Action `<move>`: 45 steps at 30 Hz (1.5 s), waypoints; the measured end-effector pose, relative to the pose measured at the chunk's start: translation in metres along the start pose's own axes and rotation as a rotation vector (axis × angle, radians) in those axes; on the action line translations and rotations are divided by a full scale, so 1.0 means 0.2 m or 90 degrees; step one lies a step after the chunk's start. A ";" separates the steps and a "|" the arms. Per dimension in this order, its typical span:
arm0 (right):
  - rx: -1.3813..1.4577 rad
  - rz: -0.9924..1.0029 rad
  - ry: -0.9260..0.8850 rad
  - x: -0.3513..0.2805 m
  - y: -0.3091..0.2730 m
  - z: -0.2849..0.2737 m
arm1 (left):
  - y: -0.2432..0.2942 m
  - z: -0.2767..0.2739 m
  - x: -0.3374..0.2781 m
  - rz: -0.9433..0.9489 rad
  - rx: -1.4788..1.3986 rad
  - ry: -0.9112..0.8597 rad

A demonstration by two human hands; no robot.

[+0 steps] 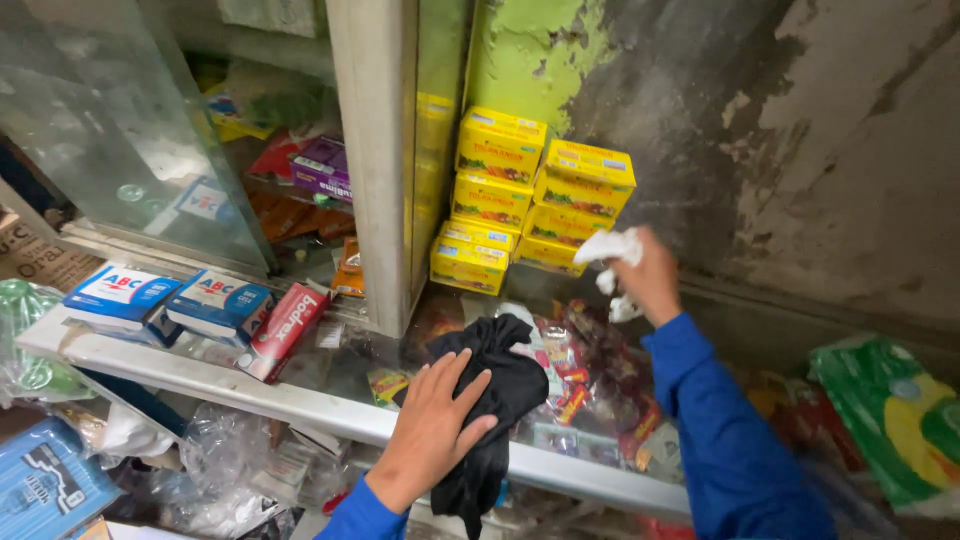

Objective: Cleaning a glass display shelf by removing items, wiping the surface with a cloth, and restocking/organizing various packaged products.

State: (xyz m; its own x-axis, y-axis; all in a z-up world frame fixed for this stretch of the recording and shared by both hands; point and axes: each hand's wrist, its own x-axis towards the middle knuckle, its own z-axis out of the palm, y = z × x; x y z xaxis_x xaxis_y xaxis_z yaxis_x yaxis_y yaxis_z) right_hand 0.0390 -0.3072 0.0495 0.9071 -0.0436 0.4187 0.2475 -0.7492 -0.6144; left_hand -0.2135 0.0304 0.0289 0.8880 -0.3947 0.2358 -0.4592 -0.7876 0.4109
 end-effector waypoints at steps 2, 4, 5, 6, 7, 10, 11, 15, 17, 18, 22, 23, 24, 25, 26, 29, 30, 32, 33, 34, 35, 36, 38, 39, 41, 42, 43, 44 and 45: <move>0.048 0.048 0.054 -0.02 -0.13 -0.07 | 0.00 0.04 -0.03 0.023 0.031 0.053; 0.097 0.094 0.113 -0.01 -0.24 -0.11 | -0.01 0.05 -0.03 0.049 0.061 0.109; 0.115 0.108 0.097 0.00 -0.28 -0.10 | -0.02 0.05 -0.04 0.055 0.058 0.124; 0.134 0.121 0.076 0.02 -0.33 -0.09 | -0.01 0.05 -0.05 0.055 0.055 0.139; 0.132 0.126 0.076 0.04 -0.25 0.00 | 0.00 0.07 -0.08 0.057 0.052 0.134; -0.037 0.029 0.128 0.24 -0.14 0.17 | -0.04 0.07 -0.02 0.103 0.083 0.251; -0.055 0.014 0.110 0.27 -0.13 0.16 | -0.04 0.06 0.00 0.092 0.085 0.204; -0.029 0.025 0.048 0.21 -0.16 0.12 | -0.04 0.08 -0.04 0.084 0.104 0.207; 0.014 0.040 0.049 0.22 -0.09 0.12 | -0.05 0.08 -0.03 0.083 0.097 0.183; 0.062 0.054 0.050 0.20 -0.05 0.13 | -0.05 0.08 -0.04 0.078 0.094 0.158; 0.138 0.099 0.159 -0.21 -0.36 -0.02 | -0.08 0.06 -0.03 0.127 0.052 0.233; 0.188 0.027 0.113 -0.34 -0.38 -0.01 | -0.09 0.06 -0.02 0.101 0.058 0.224; 0.234 -0.042 0.074 -0.47 -0.38 -0.02 | -0.10 0.06 0.00 0.084 0.063 0.211; 0.223 -0.024 0.093 -0.67 -0.50 -0.12 | -0.07 0.02 -0.03 0.106 0.053 0.198; 0.273 0.025 -0.002 -0.84 -0.63 -0.21 | -0.06 -0.02 -0.03 0.099 0.048 0.195; 0.498 0.079 -0.088 -1.35 -0.72 -0.35 | 0.02 -0.14 -0.06 0.111 -0.001 0.204; 0.679 0.067 -0.106 -1.53 -0.70 -0.37 | 0.06 -0.17 -0.09 0.100 -0.039 0.222; 0.610 0.270 0.024 -1.86 -0.55 -0.31 | 0.12 -0.13 -0.12 0.138 -0.108 0.232; 0.539 0.465 0.133 -2.04 -0.48 -0.27 | 0.15 -0.10 -0.14 0.156 -0.169 0.248; 0.536 0.476 0.145 -2.12 -0.45 -0.26 | 0.20 -0.06 -0.16 0.163 -0.176 0.236; 0.556 0.584 0.185 -2.21 -0.41 -0.25 | 0.26 -0.03 -0.18 0.205 -0.228 0.209; 0.576 0.691 0.226 -2.29 -0.38 -0.24 | 0.32 0.01 -0.20 0.248 -0.281 0.183; 0.555 0.785 0.255 -2.30 -0.48 -0.37 | 0.43 0.19 -0.22 0.270 -0.318 0.140; 0.535 0.868 0.271 -2.31 -0.52 -0.44 | 0.50 0.28 -0.24 0.286 -0.349 0.108; 0.605 0.825 0.348 -2.43 -0.38 -0.46 | 0.67 0.42 -0.24 0.315 -0.389 0.008; 0.668 0.768 0.407 -2.51 -0.31 -0.47 | 0.75 0.49 -0.26 0.330 -0.420 -0.076; 0.667 0.781 0.433 -2.61 -0.22 -0.48 | 0.84 0.58 -0.28 0.342 -0.426 -0.101; 0.736 0.686 0.400 -2.71 -0.11 -0.51 | 0.95 0.68 -0.30 0.337 -0.465 -0.164; 0.798 0.587 0.366 -2.80 -0.01 -0.54 | 1.05 0.78 -0.32 0.330 -0.501 -0.228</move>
State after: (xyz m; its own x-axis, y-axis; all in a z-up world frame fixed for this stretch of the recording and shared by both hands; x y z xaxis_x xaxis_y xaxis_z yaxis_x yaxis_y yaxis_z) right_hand -0.5061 -0.3529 -0.1124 0.7297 -0.5775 -0.3662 0.0943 0.6154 -0.7826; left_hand -0.3624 -0.1841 -0.0371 0.4697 -0.8209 0.3248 -0.5606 0.0069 0.8281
